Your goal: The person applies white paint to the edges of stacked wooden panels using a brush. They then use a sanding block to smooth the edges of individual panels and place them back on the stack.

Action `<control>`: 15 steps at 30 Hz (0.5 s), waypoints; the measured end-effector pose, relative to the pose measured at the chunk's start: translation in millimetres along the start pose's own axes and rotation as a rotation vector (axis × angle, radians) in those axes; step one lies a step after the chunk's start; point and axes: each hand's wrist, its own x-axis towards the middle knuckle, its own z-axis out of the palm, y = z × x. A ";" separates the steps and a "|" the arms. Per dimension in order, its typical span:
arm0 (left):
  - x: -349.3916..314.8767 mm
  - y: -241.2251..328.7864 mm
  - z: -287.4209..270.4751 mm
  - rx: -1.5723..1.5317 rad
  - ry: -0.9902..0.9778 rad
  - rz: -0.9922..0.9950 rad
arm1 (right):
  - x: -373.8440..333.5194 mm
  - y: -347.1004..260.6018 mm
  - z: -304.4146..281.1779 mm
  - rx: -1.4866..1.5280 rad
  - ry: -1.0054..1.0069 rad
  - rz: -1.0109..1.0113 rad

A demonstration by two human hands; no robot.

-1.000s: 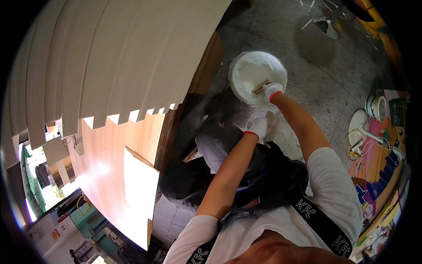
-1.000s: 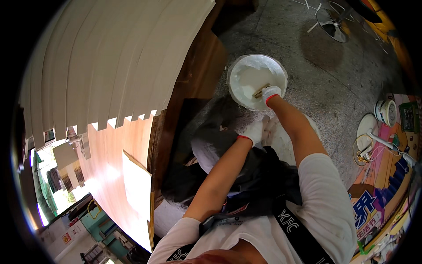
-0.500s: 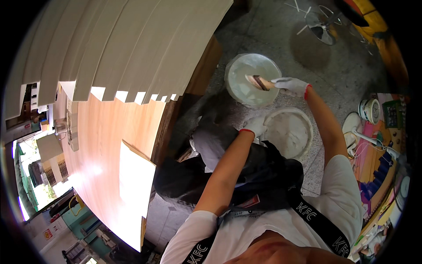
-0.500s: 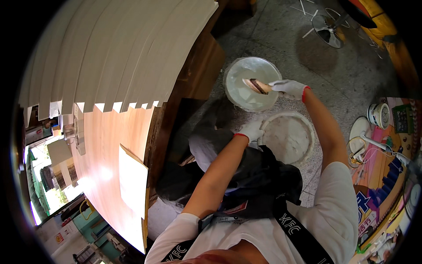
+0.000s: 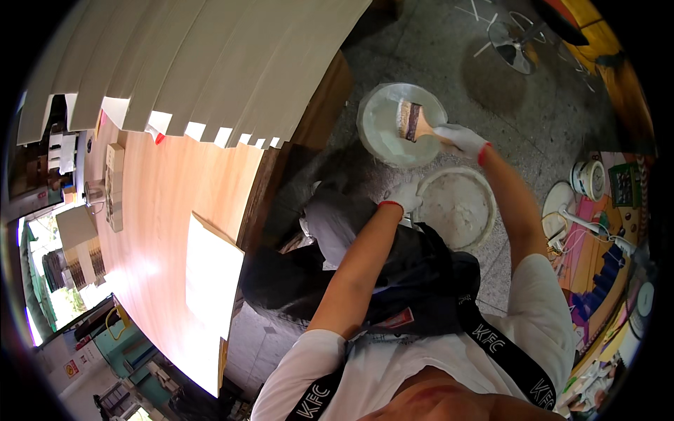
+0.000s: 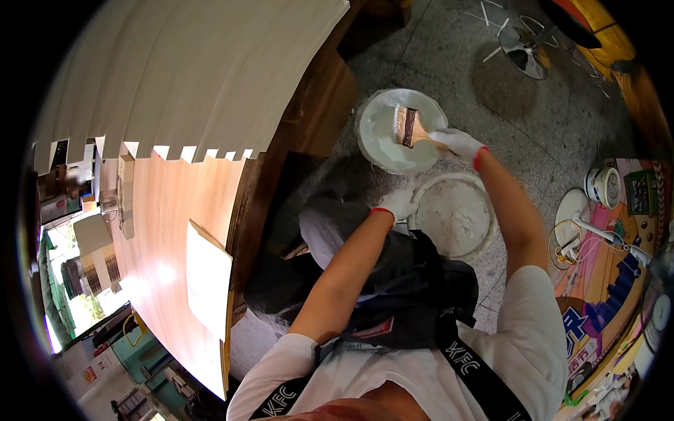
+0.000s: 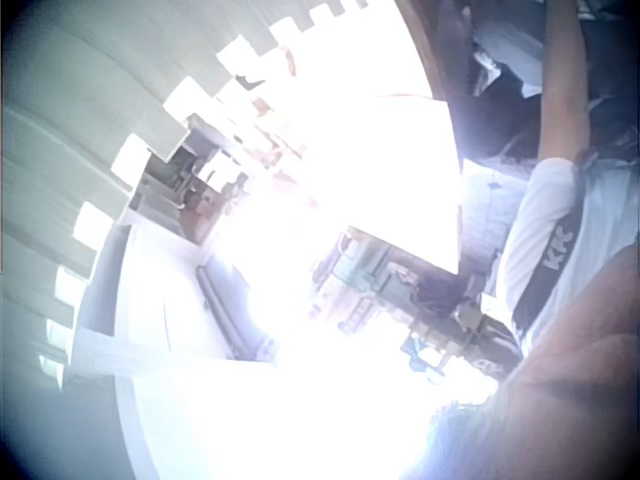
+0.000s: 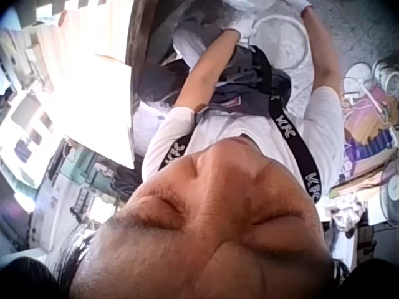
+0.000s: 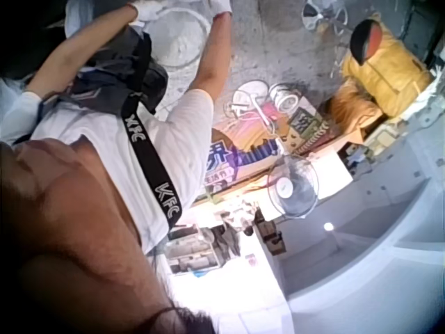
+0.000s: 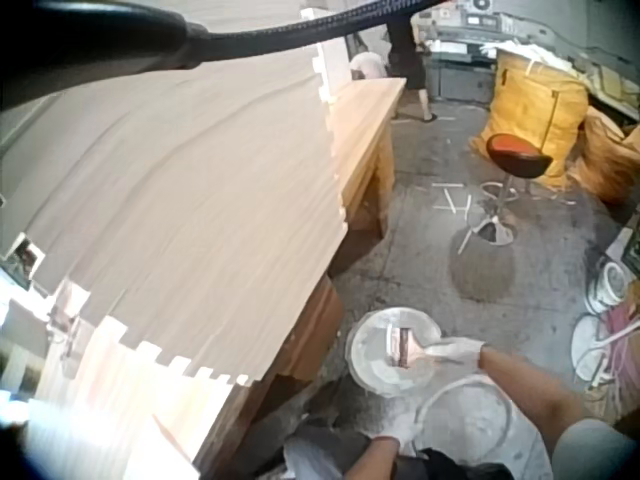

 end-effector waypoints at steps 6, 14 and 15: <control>13.3 -14.1 10.6 0.049 -0.034 0.042 | 146.7 70.2 18.1 -0.694 0.026 -0.157; 26.3 -23.5 13.5 -0.039 -0.001 0.019 | 162.2 66.9 69.1 -1.026 0.235 0.094; 28.3 -22.5 14.5 -0.031 -0.004 0.026 | 157.7 62.0 69.4 -1.095 0.243 0.090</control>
